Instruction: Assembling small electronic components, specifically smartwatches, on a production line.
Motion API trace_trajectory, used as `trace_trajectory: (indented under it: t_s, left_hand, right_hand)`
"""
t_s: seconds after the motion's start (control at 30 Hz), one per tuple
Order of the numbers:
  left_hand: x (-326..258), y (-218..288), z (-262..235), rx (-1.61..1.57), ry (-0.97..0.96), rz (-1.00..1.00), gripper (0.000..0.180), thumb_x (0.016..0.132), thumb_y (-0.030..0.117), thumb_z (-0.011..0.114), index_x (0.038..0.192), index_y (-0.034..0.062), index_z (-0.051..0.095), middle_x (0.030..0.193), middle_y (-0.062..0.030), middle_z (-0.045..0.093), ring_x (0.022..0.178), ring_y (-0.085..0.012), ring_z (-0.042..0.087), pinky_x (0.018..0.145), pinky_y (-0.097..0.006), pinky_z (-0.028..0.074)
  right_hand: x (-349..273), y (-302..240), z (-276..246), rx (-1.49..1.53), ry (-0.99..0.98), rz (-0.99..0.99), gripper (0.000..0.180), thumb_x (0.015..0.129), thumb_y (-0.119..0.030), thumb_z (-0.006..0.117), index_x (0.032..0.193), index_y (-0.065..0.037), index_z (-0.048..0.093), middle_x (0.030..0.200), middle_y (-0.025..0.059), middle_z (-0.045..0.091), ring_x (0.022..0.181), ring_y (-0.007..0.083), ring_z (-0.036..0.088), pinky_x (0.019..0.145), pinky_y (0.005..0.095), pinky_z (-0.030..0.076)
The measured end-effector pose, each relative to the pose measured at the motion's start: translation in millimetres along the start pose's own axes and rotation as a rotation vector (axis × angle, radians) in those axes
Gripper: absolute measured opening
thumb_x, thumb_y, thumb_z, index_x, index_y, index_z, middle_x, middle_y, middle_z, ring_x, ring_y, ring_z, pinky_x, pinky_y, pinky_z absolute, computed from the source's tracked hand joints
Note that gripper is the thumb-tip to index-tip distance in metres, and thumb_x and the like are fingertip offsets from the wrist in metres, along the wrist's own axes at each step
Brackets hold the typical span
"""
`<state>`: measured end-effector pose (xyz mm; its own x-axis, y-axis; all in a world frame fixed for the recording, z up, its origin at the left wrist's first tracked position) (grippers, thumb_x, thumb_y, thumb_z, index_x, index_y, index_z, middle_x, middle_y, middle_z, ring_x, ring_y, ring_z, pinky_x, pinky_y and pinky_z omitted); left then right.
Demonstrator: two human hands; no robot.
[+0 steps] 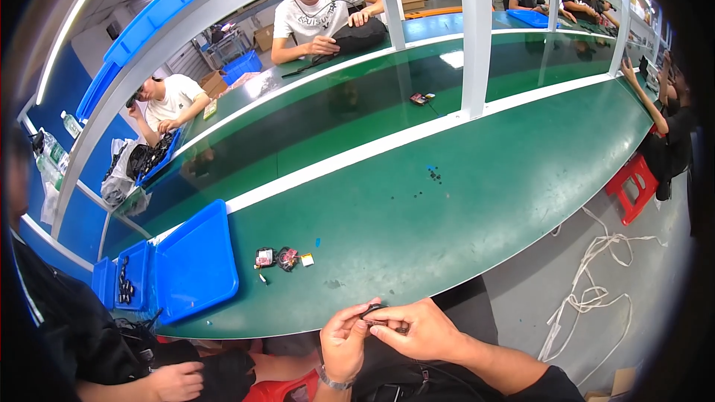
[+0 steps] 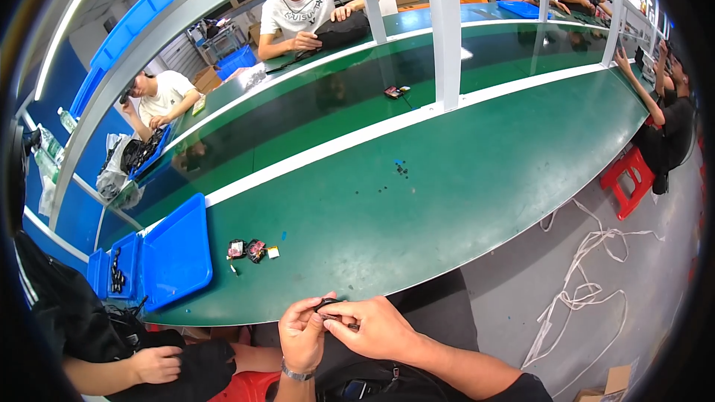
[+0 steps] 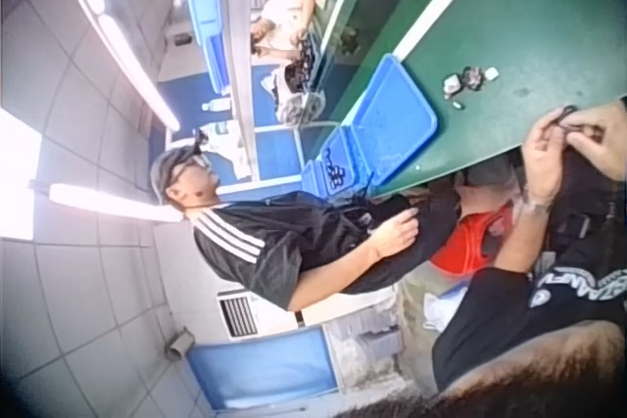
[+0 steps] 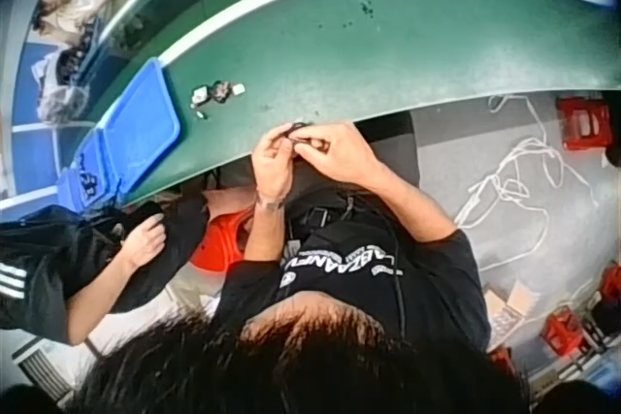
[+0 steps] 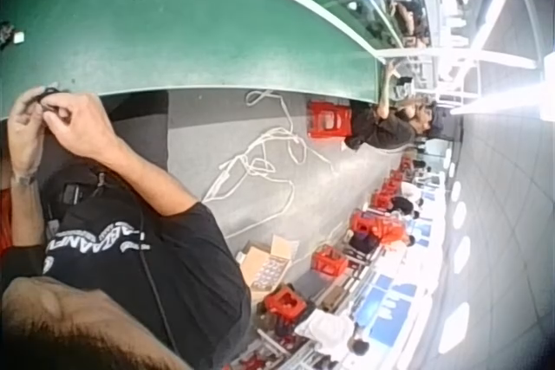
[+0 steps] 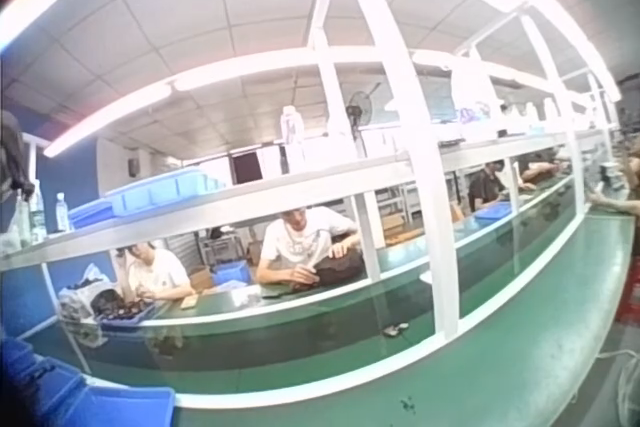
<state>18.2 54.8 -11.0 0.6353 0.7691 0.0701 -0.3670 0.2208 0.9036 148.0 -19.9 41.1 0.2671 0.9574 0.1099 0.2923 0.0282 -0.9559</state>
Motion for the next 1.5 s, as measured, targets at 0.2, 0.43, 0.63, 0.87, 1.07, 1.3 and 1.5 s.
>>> trace_trajectory:
  t_s: [0.2,0.43,0.63,0.87,1.07,1.3,1.5]
  left_hand:
    - [2.8,9.9,8.8,-0.067,0.043,-0.022,0.028,0.102,0.003,0.056,0.128,-0.0057,0.052,0.132,-0.0268,0.061,0.114,-0.0297,0.067,0.094,-0.038,0.059]
    - [1.5,4.0,5.6,-0.056,0.093,-0.097,0.027,0.102,0.004,0.055,0.127,-0.0039,0.051,0.128,-0.0284,0.062,0.106,-0.0298,0.07,0.088,-0.041,0.062]
    - [0.9,5.9,5.8,-0.074,0.059,-0.107,0.029,0.103,0.005,0.054,0.13,-0.0043,0.05,0.133,-0.0254,0.061,0.113,-0.0283,0.068,0.091,-0.036,0.061]
    - [1.6,5.6,8.6,-0.085,0.084,-0.111,0.028,0.102,0.004,0.054,0.128,-0.0039,0.05,0.127,-0.029,0.062,0.106,-0.0299,0.07,0.088,-0.039,0.062]
    - [1.7,6.3,5.6,-0.06,0.087,-0.121,0.027,0.102,0.004,0.054,0.127,-0.005,0.05,0.127,-0.0283,0.062,0.106,-0.0299,0.07,0.087,-0.039,0.063]
    - [-0.1,7.2,6.1,-0.08,0.111,-0.118,0.027,0.102,0.004,0.054,0.128,-0.0036,0.051,0.126,-0.0266,0.063,0.105,-0.0278,0.07,0.086,-0.036,0.063]
    - [0.4,4.3,4.6,-0.084,0.131,-0.133,0.028,0.102,0.003,0.054,0.129,-0.0032,0.051,0.126,-0.0244,0.064,0.104,-0.0253,0.071,0.084,-0.034,0.062]
  right_hand:
    - [-0.9,-15.2,-13.3,0.032,0.011,-0.036,0.022,0.09,-0.011,0.07,0.11,-0.004,0.069,0.074,0.0089,0.067,0.055,0.0143,0.057,0.054,0.0289,0.047]
    - [-10.0,-5.4,-19.9,0.096,0.204,-0.043,0.022,0.089,-0.005,0.073,0.11,0.0,0.068,0.085,0.0096,0.071,0.066,0.0101,0.066,0.062,0.0242,0.053]
    - [-12.3,-6.5,-27.2,0.009,0.231,0.022,0.017,0.087,-0.005,0.076,0.102,0.001,0.072,0.087,0.0101,0.073,0.069,0.0114,0.068,0.063,0.0252,0.054]
    - [-13.1,-1.8,-27.3,0.04,0.314,-0.018,0.006,0.086,-0.004,0.076,0.09,0.001,0.074,0.084,0.0105,0.073,0.07,0.0132,0.069,0.062,0.0249,0.054]
    - [-14.6,-13.1,-26.0,-0.105,0.357,-0.169,0.011,0.087,-0.006,0.076,0.096,-0.002,0.074,0.088,0.0113,0.073,0.074,0.0233,0.071,0.065,0.0318,0.056]
    - [-18.3,-16.6,-22.9,-0.108,0.389,-0.25,0.013,0.081,0.0,0.077,0.094,0.0,0.073,0.091,0.0123,0.074,0.078,0.0235,0.072,0.068,0.0314,0.058]
    - [-18.2,-18.3,-23.1,-0.143,0.404,-0.293,0.016,0.077,0.004,0.078,0.092,-0.001,0.074,0.092,0.0127,0.075,0.081,0.0222,0.073,0.071,0.0308,0.057]
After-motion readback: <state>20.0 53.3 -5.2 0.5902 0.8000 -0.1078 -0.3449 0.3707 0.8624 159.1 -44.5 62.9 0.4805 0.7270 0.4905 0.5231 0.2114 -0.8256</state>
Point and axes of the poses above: each hand's wrist, its own x-axis towards the middle knuckle, its own z-axis out of the palm, y = z × x, the point moved 7 cm from there along x, towards the middle knuckle
